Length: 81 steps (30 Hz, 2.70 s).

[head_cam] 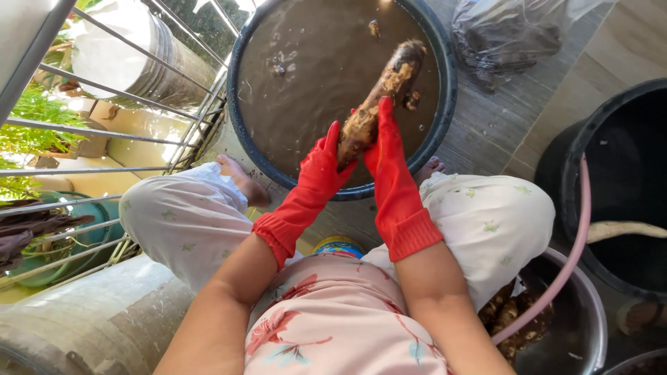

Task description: Washing a large root vegetable in a bucket of water to remove soil and dirt.

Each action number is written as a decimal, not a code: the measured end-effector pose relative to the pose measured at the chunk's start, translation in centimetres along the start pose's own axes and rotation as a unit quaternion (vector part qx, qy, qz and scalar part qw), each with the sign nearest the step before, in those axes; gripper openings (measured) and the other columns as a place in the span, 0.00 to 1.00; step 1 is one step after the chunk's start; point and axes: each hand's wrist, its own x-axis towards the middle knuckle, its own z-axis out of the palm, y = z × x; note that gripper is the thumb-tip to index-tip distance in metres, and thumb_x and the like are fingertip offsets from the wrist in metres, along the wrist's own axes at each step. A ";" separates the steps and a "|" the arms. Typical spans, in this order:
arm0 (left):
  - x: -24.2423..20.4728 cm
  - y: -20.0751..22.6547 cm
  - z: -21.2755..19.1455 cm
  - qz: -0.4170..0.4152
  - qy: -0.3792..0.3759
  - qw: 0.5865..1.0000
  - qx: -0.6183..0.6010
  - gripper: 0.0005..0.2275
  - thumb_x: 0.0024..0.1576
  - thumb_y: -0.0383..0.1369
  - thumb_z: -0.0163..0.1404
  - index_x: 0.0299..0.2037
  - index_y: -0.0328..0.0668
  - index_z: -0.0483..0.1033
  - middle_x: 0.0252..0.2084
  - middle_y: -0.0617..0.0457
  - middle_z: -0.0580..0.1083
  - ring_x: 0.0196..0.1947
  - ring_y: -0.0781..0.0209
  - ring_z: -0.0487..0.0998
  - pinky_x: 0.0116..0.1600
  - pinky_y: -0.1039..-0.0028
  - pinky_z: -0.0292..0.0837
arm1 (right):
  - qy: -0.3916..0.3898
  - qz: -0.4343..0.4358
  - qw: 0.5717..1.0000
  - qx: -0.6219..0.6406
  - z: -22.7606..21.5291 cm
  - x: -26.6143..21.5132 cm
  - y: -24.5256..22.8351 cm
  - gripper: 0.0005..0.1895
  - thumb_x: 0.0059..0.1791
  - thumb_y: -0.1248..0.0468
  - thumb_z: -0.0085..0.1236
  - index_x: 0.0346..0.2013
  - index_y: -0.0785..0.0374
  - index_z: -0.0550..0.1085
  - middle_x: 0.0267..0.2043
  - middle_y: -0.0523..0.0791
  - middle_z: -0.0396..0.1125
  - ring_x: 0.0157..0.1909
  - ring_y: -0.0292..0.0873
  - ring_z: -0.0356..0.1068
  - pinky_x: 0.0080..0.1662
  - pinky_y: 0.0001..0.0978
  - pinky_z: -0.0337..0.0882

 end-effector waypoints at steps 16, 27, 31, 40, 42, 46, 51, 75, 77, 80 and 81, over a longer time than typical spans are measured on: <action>-0.5 -1.4 3.2 -0.419 -0.085 0.669 -0.608 0.20 0.57 0.44 0.59 0.42 0.29 0.76 0.29 0.27 0.76 0.22 0.33 0.80 0.26 0.43 0.80 | -0.003 0.034 0.946 -0.322 2.4 -3.8 2.5 0.41 0.42 0.51 0.75 0.62 0.65 0.66 0.56 0.58 0.70 0.54 0.57 0.75 0.50 0.53 0.78; -0.9 -5.8 8.1 -0.198 -0.114 0.935 -0.271 0.41 0.56 0.35 0.57 0.78 0.48 0.44 0.64 0.26 0.68 0.62 0.28 0.71 0.64 0.44 0.71 | 0.028 0.071 0.895 -0.440 -0.5 1.1 4.7 0.56 0.48 0.39 0.63 0.77 0.63 0.46 0.78 0.60 0.45 0.78 0.59 0.47 0.76 0.49 0.50; 0.2 -6.6 7.0 -0.258 -0.052 0.936 -0.233 0.33 0.60 0.50 0.53 0.75 0.64 0.53 0.50 0.30 0.76 0.36 0.34 0.82 0.39 0.54 0.85 | 0.011 0.021 0.848 -0.530 -9.0 8.0 6.2 0.41 0.49 0.37 0.65 0.69 0.48 0.61 0.69 0.47 0.59 0.71 0.47 0.58 0.70 0.40 0.60; 1.0 -9.9 7.2 -0.453 -0.032 0.690 -0.564 0.27 0.64 0.47 0.51 0.72 0.54 0.60 0.51 0.19 0.70 0.36 0.30 0.83 0.43 0.48 0.85 | 0.320 -0.219 0.888 -0.246 -17.9 13.3 6.8 0.32 0.48 0.54 0.67 0.62 0.64 0.67 0.59 0.61 0.66 0.58 0.55 0.70 0.62 0.43 0.72; 1.8 -9.7 6.7 -0.458 -0.038 0.688 -0.561 0.28 0.64 0.46 0.51 0.72 0.48 0.59 0.58 0.19 0.67 0.42 0.28 0.82 0.48 0.44 0.83 | 0.370 -0.117 0.915 -0.111 -15.8 13.0 8.1 0.42 0.42 0.40 0.75 0.62 0.56 0.68 0.54 0.54 0.71 0.50 0.50 0.75 0.56 0.39 0.80; 3.6 -14.6 11.0 -0.479 -0.102 0.760 -0.426 0.34 0.48 0.52 0.70 0.58 0.42 0.70 0.41 0.32 0.74 0.26 0.43 0.84 0.33 0.53 0.86 | 0.220 -0.005 0.973 -0.075 -2.8 7.8 7.2 0.21 0.46 0.54 0.69 0.48 0.61 0.78 0.46 0.52 0.75 0.45 0.48 0.78 0.50 0.39 0.80; 6.7 -12.3 9.6 -0.446 -0.168 0.822 -0.313 0.25 0.42 0.52 0.69 0.30 0.34 0.79 0.17 0.38 0.74 0.14 0.42 0.79 0.23 0.53 0.81 | -0.051 -0.026 0.868 -0.493 -4.6 9.1 8.7 0.15 0.56 0.47 0.54 0.54 0.41 0.80 0.57 0.40 0.74 0.63 0.39 0.71 0.65 0.33 0.67; 3.1 4.3 -12.7 -0.436 -0.347 0.757 -0.341 0.33 0.48 0.48 0.56 0.63 0.42 0.64 0.33 0.47 0.75 0.23 0.61 0.72 0.29 0.70 0.72 | 0.017 0.002 0.990 -0.142 3.3 10.2 -2.8 0.21 0.44 0.49 0.60 0.49 0.51 0.76 0.36 0.49 0.73 0.32 0.50 0.75 0.35 0.44 0.78; 2.4 3.2 -11.8 -0.388 -0.375 0.733 -0.415 0.19 0.55 0.44 0.53 0.48 0.38 0.69 0.30 0.44 0.75 0.19 0.57 0.73 0.25 0.71 0.72 | 0.018 0.087 0.979 -0.183 5.6 7.5 -4.8 0.24 0.40 0.50 0.63 0.40 0.66 0.77 0.39 0.50 0.77 0.37 0.50 0.78 0.41 0.43 0.80; 1.3 2.1 -10.3 -0.387 -0.342 0.740 -0.431 0.30 0.50 0.46 0.56 0.61 0.41 0.66 0.34 0.45 0.76 0.24 0.58 0.76 0.27 0.72 0.71 | -0.072 0.050 0.987 -0.137 4.3 8.6 -4.7 0.18 0.46 0.57 0.62 0.48 0.57 0.72 0.51 0.57 0.75 0.50 0.58 0.78 0.49 0.50 0.81; 1.7 1.9 -10.1 -0.384 -0.340 0.742 -0.431 0.30 0.50 0.46 0.56 0.61 0.41 0.66 0.34 0.45 0.76 0.24 0.58 0.76 0.27 0.72 0.71 | -0.076 0.047 0.987 -0.137 4.5 9.2 -4.8 0.18 0.46 0.57 0.62 0.48 0.57 0.72 0.51 0.57 0.75 0.50 0.58 0.78 0.49 0.50 0.81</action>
